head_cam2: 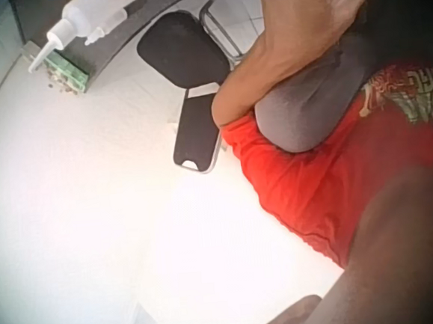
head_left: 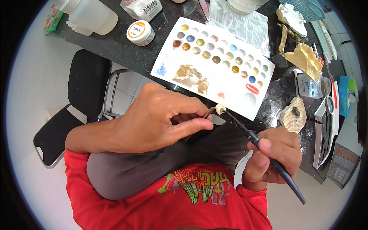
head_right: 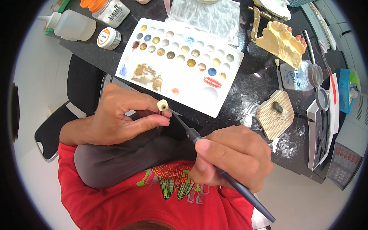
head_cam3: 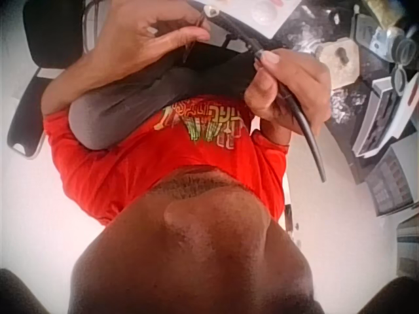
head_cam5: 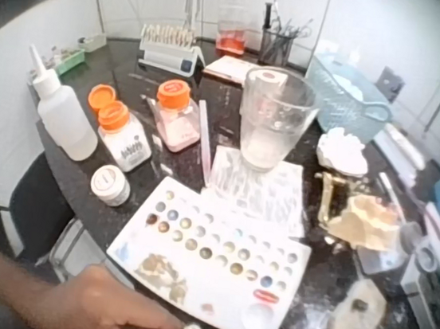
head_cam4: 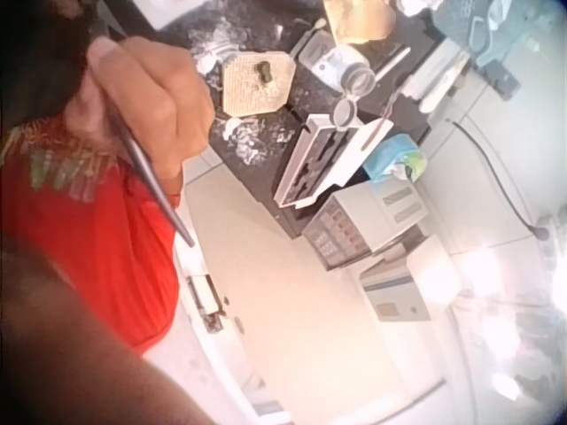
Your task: The person holds a dental crown with tweezers and applies a liquid from a porcelain palette using a brush, then places the crown onto a ceramic stand.
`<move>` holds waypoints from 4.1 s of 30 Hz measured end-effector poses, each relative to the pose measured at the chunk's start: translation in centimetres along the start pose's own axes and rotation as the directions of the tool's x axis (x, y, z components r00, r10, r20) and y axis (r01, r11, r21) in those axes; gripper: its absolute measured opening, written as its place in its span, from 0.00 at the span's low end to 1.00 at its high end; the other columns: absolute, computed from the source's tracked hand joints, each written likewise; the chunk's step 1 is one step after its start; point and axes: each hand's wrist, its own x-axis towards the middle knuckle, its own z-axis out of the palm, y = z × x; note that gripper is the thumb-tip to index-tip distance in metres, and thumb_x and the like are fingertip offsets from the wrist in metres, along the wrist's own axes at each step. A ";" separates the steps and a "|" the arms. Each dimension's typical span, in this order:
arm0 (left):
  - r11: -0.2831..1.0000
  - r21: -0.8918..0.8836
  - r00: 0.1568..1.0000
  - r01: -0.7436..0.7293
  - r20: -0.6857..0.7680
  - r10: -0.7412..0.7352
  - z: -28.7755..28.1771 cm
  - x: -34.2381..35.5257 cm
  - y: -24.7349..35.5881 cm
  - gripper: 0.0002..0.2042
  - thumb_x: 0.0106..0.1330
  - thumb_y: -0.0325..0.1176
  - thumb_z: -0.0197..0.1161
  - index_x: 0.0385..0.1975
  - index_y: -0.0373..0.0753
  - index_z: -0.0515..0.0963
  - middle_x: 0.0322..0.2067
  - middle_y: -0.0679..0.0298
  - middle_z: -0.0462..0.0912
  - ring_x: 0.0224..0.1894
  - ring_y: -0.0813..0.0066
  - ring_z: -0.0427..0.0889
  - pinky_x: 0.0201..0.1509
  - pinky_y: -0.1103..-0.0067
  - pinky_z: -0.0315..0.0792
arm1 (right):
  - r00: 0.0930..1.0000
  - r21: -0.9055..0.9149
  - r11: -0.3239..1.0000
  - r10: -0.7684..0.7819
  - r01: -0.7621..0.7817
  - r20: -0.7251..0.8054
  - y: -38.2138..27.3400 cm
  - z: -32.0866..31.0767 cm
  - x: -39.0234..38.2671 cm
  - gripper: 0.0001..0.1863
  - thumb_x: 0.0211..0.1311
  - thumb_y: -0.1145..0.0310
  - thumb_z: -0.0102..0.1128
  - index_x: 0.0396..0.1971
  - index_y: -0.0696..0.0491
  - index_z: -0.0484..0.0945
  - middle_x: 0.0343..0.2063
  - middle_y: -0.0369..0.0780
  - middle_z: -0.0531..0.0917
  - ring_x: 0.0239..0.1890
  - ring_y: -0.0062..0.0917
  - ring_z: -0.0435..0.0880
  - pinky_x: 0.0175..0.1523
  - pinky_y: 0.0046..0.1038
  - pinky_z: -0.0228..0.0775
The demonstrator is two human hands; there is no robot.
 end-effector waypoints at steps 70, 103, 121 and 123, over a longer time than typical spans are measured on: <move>0.357 -0.728 0.807 0.586 0.485 -0.336 -1.1 0.7 1.1 0.12 0.67 0.32 0.57 0.37 0.25 0.72 0.27 0.49 0.82 0.27 0.64 0.85 0.26 0.81 0.81 | 0.951 -0.304 0.911 0.216 -0.278 -0.223 -0.1 -0.3 -0.8 0.05 0.47 0.80 0.58 0.26 0.63 0.75 0.19 0.44 0.79 0.17 0.23 0.77 0.24 0.19 0.69; 0.997 -0.013 0.992 -0.081 -0.100 0.079 0.2 0.2 0.0 0.11 0.51 0.31 0.73 0.25 0.32 0.79 0.21 0.63 0.81 0.20 0.81 0.81 0.21 0.87 0.73 | 0.981 -0.136 0.985 0.076 -0.102 -0.179 -0.2 -1.5 -1.0 0.09 0.50 0.75 0.58 0.32 0.61 0.76 0.17 0.42 0.77 0.18 0.26 0.77 0.23 0.20 0.67; 0.992 -0.002 0.985 -0.126 -0.118 0.125 0.5 0.4 -0.5 0.11 0.50 0.32 0.74 0.23 0.32 0.79 0.19 0.64 0.80 0.17 0.82 0.79 0.19 0.89 0.71 | 0.995 -0.139 0.989 -0.040 0.052 0.091 0.2 -0.8 0.1 0.15 0.42 0.78 0.64 0.35 0.59 0.76 0.22 0.41 0.79 0.19 0.26 0.79 0.22 0.21 0.69; 0.992 0.003 0.986 -0.127 -0.113 0.127 0.4 0.3 -0.5 0.11 0.50 0.32 0.74 0.23 0.32 0.79 0.19 0.64 0.80 0.18 0.82 0.79 0.19 0.89 0.71 | 0.995 -0.148 0.988 -0.033 0.046 0.089 0.1 -0.7 0.1 0.15 0.42 0.78 0.64 0.35 0.59 0.76 0.22 0.41 0.79 0.18 0.26 0.79 0.22 0.21 0.69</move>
